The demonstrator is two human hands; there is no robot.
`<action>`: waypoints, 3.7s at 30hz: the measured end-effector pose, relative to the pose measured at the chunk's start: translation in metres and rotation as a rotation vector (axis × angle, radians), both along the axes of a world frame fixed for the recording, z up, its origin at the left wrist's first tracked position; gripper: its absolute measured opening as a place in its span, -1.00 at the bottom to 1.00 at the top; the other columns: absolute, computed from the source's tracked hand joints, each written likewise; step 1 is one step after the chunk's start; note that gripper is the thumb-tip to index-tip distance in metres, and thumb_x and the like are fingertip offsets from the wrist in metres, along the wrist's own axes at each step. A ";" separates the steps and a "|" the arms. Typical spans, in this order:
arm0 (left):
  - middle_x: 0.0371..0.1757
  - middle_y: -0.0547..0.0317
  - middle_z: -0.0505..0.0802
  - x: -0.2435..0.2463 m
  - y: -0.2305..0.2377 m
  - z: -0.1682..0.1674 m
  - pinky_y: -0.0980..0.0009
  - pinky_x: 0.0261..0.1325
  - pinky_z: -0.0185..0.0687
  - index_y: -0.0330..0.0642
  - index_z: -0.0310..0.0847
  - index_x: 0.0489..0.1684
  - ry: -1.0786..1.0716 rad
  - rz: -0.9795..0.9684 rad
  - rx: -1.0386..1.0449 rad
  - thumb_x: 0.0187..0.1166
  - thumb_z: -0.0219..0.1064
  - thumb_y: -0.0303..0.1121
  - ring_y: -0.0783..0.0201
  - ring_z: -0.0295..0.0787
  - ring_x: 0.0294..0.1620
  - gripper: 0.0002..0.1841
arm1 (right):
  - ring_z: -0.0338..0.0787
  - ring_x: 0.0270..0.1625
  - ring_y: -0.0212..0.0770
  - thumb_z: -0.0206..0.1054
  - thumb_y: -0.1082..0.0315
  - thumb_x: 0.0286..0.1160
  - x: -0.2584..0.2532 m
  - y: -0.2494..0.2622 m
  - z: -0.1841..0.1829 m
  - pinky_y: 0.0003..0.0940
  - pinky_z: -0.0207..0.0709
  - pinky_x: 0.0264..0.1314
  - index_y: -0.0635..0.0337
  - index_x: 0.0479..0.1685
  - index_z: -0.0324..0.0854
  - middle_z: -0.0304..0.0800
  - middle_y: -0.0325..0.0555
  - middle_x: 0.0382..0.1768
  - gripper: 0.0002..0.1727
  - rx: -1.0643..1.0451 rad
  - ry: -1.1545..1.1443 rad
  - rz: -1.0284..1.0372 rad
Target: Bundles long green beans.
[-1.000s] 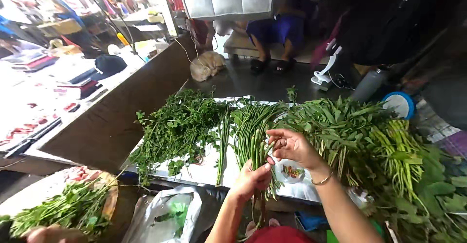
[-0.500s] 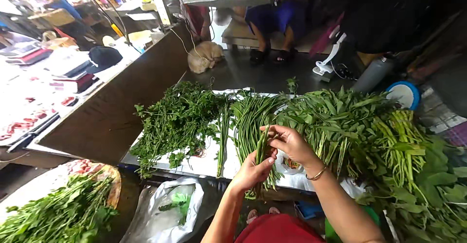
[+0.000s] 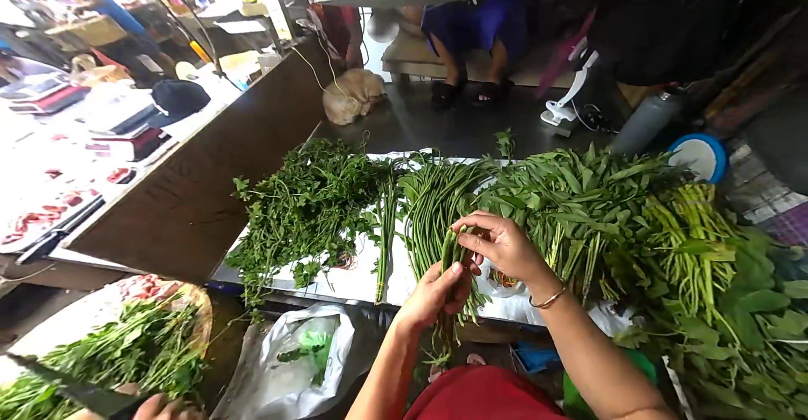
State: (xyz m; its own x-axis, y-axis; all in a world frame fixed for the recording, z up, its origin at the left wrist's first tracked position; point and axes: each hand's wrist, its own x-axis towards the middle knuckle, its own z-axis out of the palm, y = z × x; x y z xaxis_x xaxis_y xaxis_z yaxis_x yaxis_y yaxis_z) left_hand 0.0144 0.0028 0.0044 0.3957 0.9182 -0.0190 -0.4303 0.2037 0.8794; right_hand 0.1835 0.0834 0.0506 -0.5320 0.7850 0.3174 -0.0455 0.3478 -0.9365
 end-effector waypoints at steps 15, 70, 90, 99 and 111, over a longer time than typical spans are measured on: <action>-0.61 0.52 0.59 0.002 0.000 -0.003 0.69 -0.67 0.31 -0.04 0.63 -0.08 0.053 -0.050 0.022 0.60 0.32 0.15 0.63 0.39 -0.73 -0.59 | 0.73 -0.04 -0.52 0.36 0.27 0.56 0.005 0.003 0.004 -0.61 0.62 0.02 0.26 -0.01 0.79 0.81 -0.14 -0.01 -0.74 0.070 -0.267 0.176; -0.71 0.58 0.51 -0.008 0.000 -0.013 0.70 -0.70 0.26 0.07 0.59 -0.29 -0.012 -0.102 -0.041 0.60 0.30 -0.28 0.65 0.34 -0.78 -0.94 | 0.86 -0.01 -0.39 0.41 0.46 0.55 -0.015 0.005 0.009 -0.47 0.77 0.14 0.21 0.46 0.66 0.86 -0.05 0.12 -0.54 0.319 -0.104 0.163; -0.74 0.53 0.47 -0.004 0.009 -0.013 0.66 -0.69 0.26 0.04 0.52 -0.36 -0.010 0.076 -0.075 0.65 0.21 -0.32 0.61 0.30 -0.79 -0.87 | 0.71 0.32 -0.18 0.44 0.24 0.53 -0.010 -0.009 0.000 -0.24 0.64 0.38 0.09 0.08 0.83 0.75 -0.07 0.22 -0.75 0.619 -0.278 -0.220; -0.77 0.50 0.54 -0.001 0.006 -0.014 0.65 -0.67 0.28 0.06 0.55 -0.47 0.044 0.205 -0.031 0.53 0.22 -0.47 0.61 0.35 -0.79 -0.82 | 0.60 0.50 -0.08 0.47 0.14 0.49 -0.024 -0.019 -0.018 -0.09 0.46 0.57 0.15 -0.31 0.84 0.68 -0.04 0.42 -0.75 0.438 -0.332 -0.151; -0.71 0.54 0.47 -0.001 0.005 -0.012 0.66 -0.67 0.27 0.03 0.50 -0.45 -0.002 0.181 -0.015 0.69 0.15 -0.29 0.61 0.32 -0.77 -0.78 | 0.70 0.35 -0.28 0.52 0.19 0.44 -0.018 0.008 -0.004 -0.36 0.67 0.30 0.19 0.05 0.79 0.67 -0.07 0.39 -0.68 0.253 -0.084 -0.134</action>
